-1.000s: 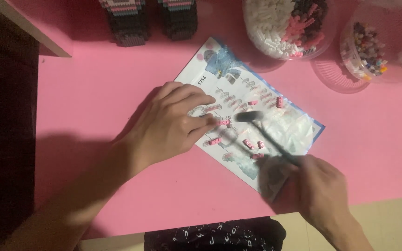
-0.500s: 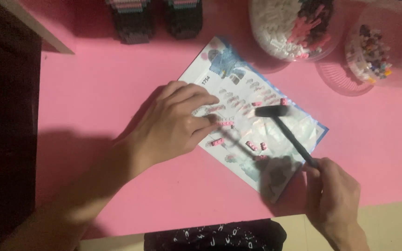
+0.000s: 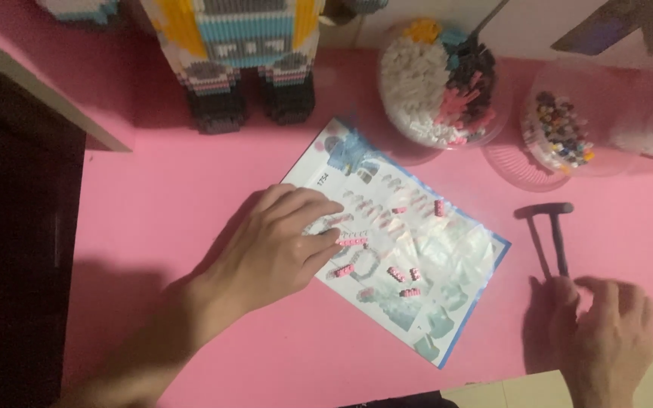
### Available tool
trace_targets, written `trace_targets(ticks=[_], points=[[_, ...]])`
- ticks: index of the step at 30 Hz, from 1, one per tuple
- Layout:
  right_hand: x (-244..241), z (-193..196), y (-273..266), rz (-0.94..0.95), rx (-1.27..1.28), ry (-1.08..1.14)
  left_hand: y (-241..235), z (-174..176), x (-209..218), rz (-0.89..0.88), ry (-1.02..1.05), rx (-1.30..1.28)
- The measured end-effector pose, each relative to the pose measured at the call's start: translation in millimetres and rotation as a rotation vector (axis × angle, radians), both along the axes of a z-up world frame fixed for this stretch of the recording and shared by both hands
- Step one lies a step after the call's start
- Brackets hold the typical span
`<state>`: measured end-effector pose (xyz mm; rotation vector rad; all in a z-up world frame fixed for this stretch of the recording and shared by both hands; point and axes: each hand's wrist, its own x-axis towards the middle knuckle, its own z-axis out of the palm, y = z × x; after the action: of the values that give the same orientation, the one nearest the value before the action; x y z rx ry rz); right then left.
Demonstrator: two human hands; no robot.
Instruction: Assembling a small figure using micro building blocks, following an instruction manual and using a small hammer to secure pieces.
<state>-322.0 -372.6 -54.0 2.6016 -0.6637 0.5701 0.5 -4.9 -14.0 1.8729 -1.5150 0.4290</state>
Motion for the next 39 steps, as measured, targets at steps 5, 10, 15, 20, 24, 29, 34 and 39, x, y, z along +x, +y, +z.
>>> trace_targets(ticks=[5,10,15,20,24,29,34,39], points=[[105.5,89.3,38.5,0.291,0.373,-0.131,-0.4,-6.8,-0.2,-0.003,0.012,-0.002],[238.4,147.3,57.9,0.776,0.377,-0.037,0.4,-4.9,0.1,0.004,-0.007,0.004],[335.9,134.0,40.2,0.962,0.344,0.063,0.9,-2.7,0.5,-0.009,0.02,0.03],[358.0,126.5,28.3,0.923,0.378,0.198,0.6,-0.7,0.9,-0.024,0.036,0.035],[359.3,125.7,8.0,0.897,0.402,0.18,-0.5,-2.5,0.9,-0.025,0.055,0.027],[361.4,120.1,11.8,0.852,0.426,0.206,-0.7,-2.2,0.9,-0.024,0.054,0.032],[364.7,119.5,13.6,0.782,0.449,0.24,-0.2,-0.2,1.2,-0.025,0.057,0.039],[359.3,123.1,6.7,0.8,0.414,0.158,0.7,1.6,0.9,-0.023,0.048,0.054]])
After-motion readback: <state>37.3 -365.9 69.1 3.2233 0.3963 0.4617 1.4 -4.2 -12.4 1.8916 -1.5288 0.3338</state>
